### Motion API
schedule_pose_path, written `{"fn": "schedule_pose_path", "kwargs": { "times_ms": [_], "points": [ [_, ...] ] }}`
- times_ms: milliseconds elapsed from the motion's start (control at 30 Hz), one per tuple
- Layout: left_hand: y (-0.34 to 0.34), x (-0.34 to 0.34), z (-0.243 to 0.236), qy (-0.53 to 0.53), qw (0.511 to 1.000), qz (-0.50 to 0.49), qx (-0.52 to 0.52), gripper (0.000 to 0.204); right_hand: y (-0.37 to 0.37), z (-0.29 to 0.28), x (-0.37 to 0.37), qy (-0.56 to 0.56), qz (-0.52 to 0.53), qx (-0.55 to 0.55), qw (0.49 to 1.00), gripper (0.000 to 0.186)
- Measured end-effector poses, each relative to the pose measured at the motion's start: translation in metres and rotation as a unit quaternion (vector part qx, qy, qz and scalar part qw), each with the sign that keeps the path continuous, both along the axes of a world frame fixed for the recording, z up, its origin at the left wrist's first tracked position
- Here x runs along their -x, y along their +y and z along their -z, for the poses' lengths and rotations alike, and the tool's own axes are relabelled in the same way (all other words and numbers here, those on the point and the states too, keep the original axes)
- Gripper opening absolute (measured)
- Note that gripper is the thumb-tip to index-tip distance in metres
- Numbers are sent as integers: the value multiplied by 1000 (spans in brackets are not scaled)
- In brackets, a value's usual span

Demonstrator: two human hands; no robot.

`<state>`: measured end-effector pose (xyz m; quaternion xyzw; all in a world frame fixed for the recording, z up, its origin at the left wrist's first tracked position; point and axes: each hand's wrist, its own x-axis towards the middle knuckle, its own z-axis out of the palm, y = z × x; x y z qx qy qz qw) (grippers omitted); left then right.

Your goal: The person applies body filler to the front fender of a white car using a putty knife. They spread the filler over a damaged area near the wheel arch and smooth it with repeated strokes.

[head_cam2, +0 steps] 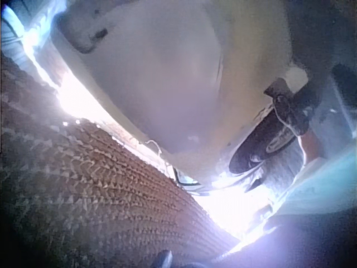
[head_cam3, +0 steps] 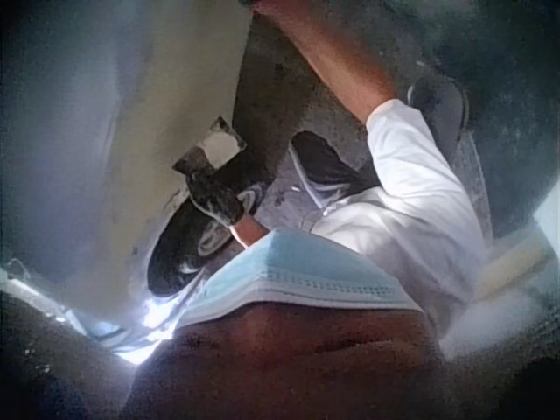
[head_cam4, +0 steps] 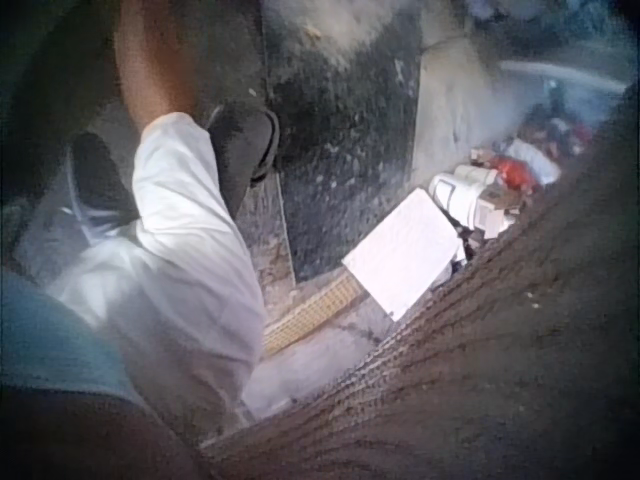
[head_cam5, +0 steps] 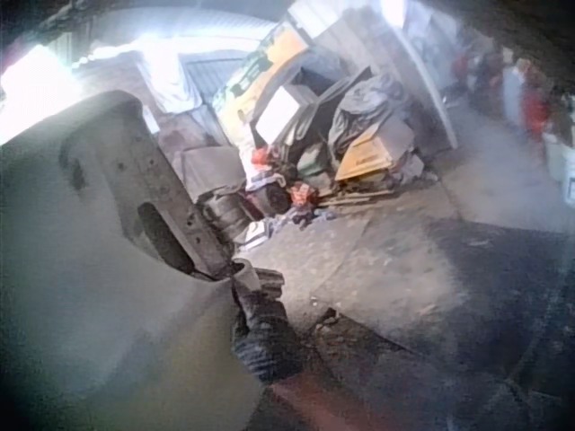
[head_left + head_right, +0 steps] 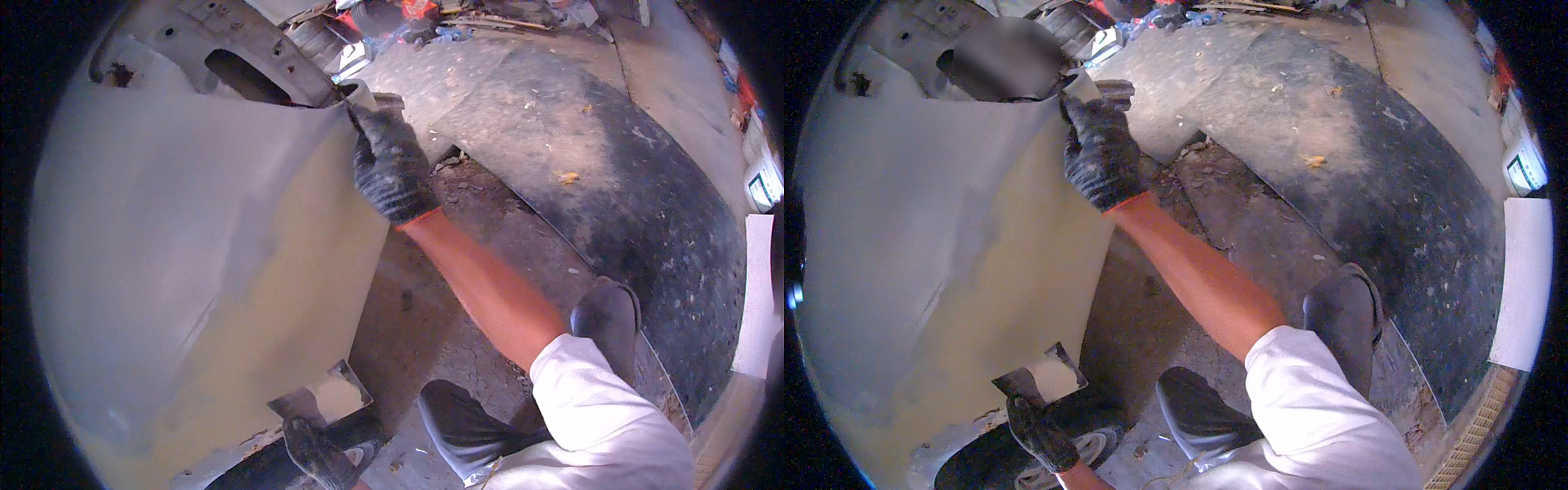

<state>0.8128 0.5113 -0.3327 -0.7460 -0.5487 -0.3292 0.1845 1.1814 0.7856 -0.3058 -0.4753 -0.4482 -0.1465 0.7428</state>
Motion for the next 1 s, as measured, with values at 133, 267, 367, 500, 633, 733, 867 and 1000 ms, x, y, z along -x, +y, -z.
{"fn": "schedule_pose_path", "kwargs": {
  "times_ms": [133,267,367,500,633,733,867,1000],
  "points": [
    [-4,14,13,-420,897,119,73,41,-35,-15,40,17,-1,49,999,58],
    [-5,28,11,-250,967,42,35,45,-56,-29,66,15,-46,80,996,65],
    [-7,35,7,-422,902,50,69,45,-76,-31,92,21,-46,86,995,69],
    [-14,43,9,-466,883,34,43,45,-95,-30,126,15,-53,110,992,75],
    [-22,62,14,-532,842,90,22,46,-115,-28,159,7,-73,121,990,76],
    [-29,80,13,-459,881,108,35,43,-127,-21,180,-8,-94,97,991,75],
    [-33,85,3,-141,989,-45,-28,41,-132,-11,203,-34,-116,81,989,72],
    [-49,57,-17,-223,973,-34,-46,42,-147,-9,229,-77,-58,91,991,67]
  ]
}}
